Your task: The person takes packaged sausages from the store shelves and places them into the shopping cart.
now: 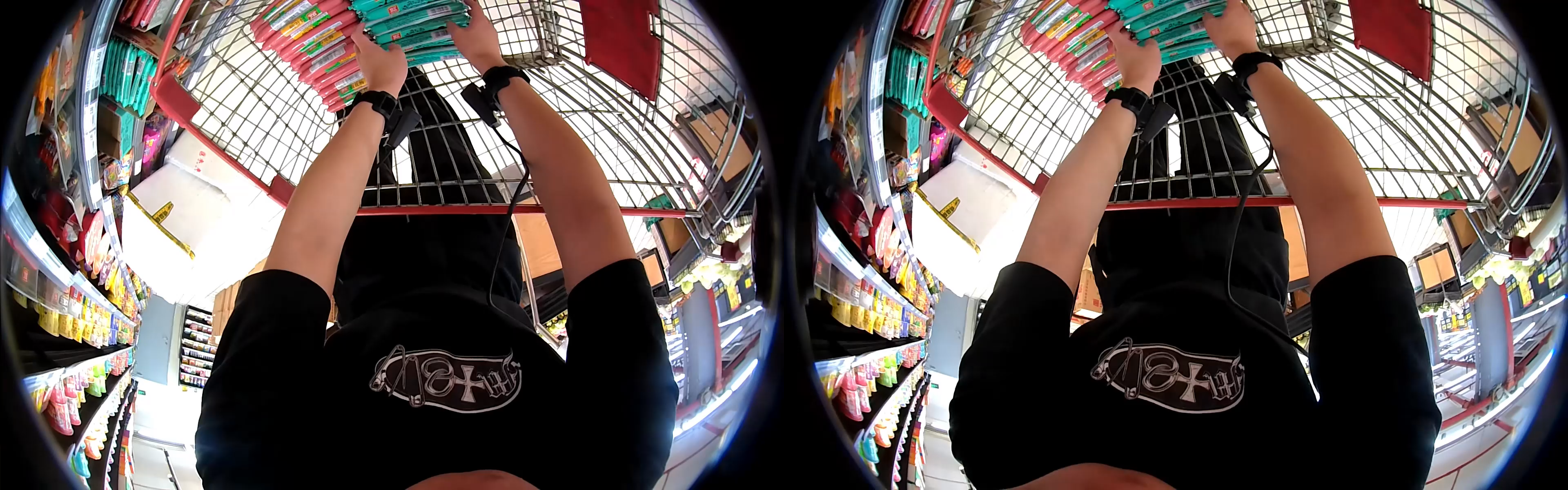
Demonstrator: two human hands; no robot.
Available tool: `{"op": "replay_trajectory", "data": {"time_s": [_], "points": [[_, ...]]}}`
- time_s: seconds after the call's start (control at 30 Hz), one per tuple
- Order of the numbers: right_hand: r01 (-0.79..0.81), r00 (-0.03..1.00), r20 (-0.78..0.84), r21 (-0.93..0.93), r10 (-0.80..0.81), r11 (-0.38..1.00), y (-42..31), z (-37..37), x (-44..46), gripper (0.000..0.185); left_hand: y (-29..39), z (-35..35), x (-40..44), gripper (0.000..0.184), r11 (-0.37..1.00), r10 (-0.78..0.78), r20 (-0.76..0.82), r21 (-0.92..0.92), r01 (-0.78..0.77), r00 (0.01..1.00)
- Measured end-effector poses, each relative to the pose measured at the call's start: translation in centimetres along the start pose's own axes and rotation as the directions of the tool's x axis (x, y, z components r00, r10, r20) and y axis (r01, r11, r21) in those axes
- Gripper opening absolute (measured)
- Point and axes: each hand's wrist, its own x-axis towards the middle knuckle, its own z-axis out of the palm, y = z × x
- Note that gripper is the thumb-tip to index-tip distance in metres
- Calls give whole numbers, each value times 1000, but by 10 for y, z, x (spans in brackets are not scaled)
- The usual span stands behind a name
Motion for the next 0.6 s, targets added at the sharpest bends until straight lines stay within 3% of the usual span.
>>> {"op": "replay_trajectory", "data": {"time_s": [0.1, 0.2, 0.3, 0.43, 0.6], "points": [[14, 1000, 17, 21, -15, 1000, 14, 2, 10, 71, -5, 0, 0, 63, 999, 40, -9, 27, -40, 999], [-42, 995, 84, -128, 53, 991, 18, 1, 15, 69, -10, 0, 0, 60, 1000, 23, -20, -11, -23, 1000], [-18, 998, 51, -72, 21, 997, 23, -1, 15, 68, -9, -3, 1, 54, 996, 26, -21, 83, -24, 999], [-46, 995, 82, -196, 63, 980, 29, 1, 25, 61, -11, -6, -2, 53, 997, 25, -24, 76, -23, 999], [-7, 998, 61, -146, 16, 989, 27, -1, 22, 57, -17, -7, 5, 53, 991, -82, 34, -107, 85, 996]]}}
